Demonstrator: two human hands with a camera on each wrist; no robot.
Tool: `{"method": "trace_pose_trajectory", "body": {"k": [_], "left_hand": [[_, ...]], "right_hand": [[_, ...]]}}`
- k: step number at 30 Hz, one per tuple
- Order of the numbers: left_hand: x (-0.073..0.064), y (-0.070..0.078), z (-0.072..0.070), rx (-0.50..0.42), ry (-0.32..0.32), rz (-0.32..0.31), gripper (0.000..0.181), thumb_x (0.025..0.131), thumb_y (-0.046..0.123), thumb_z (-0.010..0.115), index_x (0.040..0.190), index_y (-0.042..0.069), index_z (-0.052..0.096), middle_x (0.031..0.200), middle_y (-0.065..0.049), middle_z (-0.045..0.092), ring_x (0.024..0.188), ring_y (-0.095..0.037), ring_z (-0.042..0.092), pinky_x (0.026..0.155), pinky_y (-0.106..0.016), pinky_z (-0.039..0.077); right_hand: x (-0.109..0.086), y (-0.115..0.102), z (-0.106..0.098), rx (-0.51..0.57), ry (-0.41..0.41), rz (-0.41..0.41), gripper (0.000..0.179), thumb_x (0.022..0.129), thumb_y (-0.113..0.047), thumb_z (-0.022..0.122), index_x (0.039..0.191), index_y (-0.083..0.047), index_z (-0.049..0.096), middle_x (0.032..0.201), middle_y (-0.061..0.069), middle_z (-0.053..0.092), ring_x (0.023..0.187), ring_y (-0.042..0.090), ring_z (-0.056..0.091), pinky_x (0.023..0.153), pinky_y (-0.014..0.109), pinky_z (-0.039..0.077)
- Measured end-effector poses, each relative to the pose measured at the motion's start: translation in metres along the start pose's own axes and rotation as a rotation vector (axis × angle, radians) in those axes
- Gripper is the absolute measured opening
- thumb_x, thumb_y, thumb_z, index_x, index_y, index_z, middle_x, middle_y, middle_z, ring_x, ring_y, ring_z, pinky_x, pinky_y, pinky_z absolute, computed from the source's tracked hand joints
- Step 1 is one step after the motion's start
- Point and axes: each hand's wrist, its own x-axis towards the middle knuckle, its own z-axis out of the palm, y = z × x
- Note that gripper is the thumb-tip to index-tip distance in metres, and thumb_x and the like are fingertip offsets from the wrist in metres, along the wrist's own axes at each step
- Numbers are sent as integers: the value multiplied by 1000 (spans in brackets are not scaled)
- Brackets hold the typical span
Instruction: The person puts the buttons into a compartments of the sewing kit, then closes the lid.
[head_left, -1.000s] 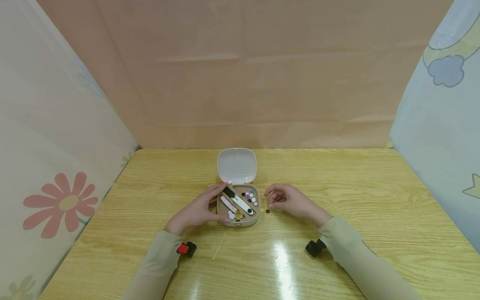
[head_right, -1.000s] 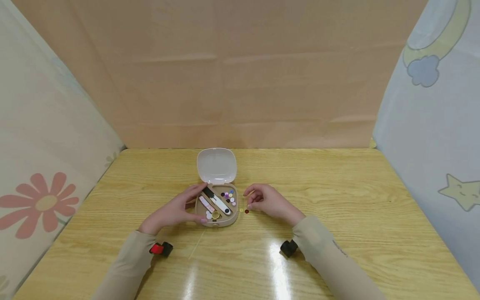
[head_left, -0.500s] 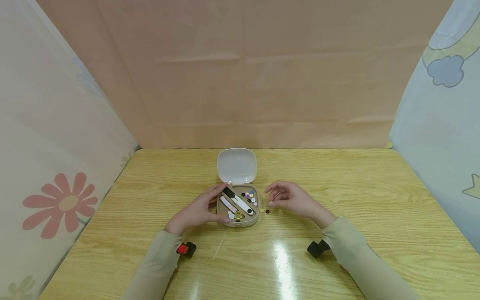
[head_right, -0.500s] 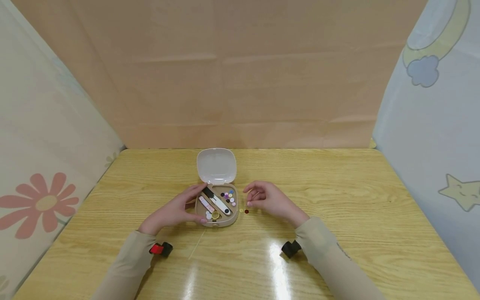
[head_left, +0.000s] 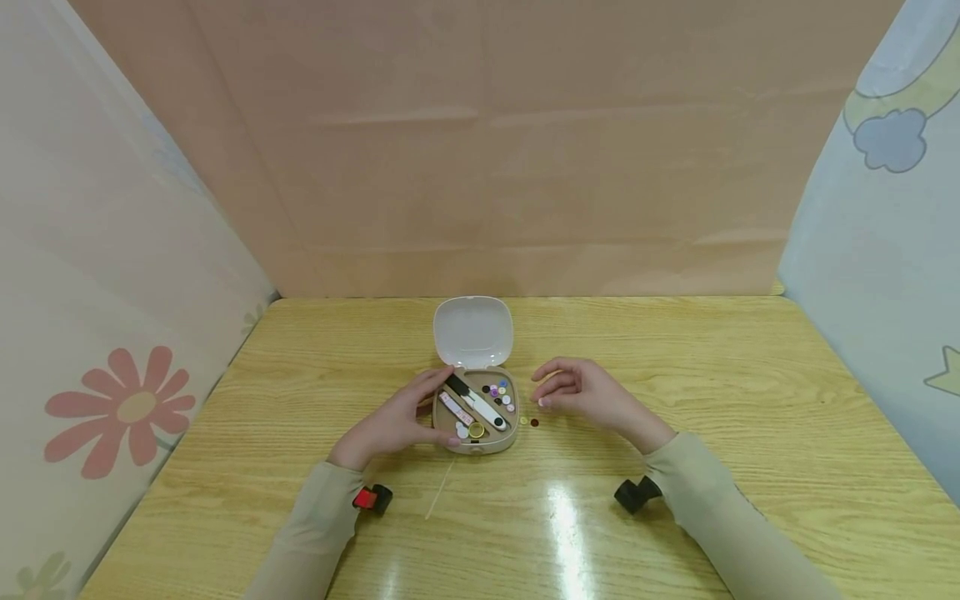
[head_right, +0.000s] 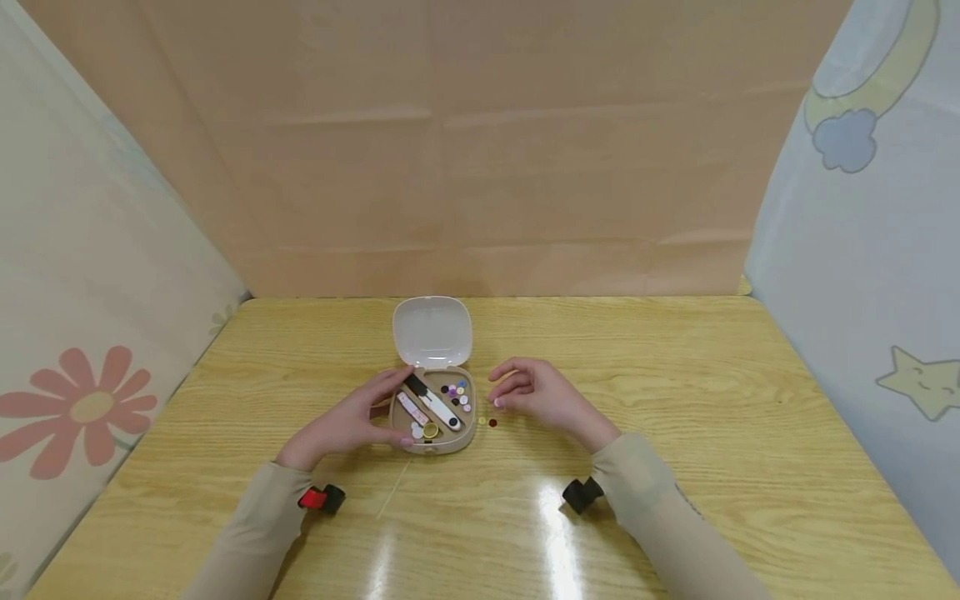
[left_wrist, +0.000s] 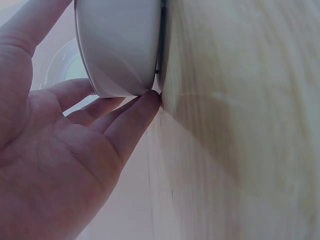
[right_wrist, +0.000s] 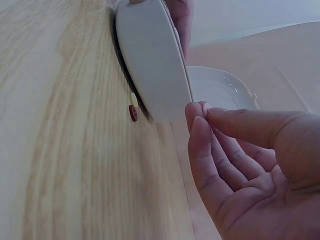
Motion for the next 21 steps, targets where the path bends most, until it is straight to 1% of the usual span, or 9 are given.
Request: {"method": "trace_pose_trajectory", "body": {"k": [7,11,17,21], "left_hand": [[0,1,0,-4,-9,2,98,75,12,83,151,3,23,154,-15,20,138,-31,26,109,-48,31],[1,1,0,0,-11,5,98,75,12,83,151,3,23,154,-16,20,138,-31,26,109,-48,31],[1,0,-1,6,-9,6,98,74,12,84,151,4,23,154,-15,20,138,-31,25,109,-48,30],[0,1,-1,3,-10,10,98,75,11,83,151,3,23,154,-16,20,138,-31,26,109,-49,30]], "right_hand": [[4,-3,-1,63,13,20,35,89,6,62,121,15,49,103,33,62,94,41,64,81,45,55],[7,-3,0,81,23,35,36,89,5,63,121,15,48,103,33,62,93,40,64,79,45,56],[11,-6,2,76,33,55,38,89,4,63,122,15,49,104,29,63,94,40,64,79,44,56],[14,-9,4,72,39,50,38,89,3,64,122,14,49,103,27,64,94,37,65,79,43,56]]}}
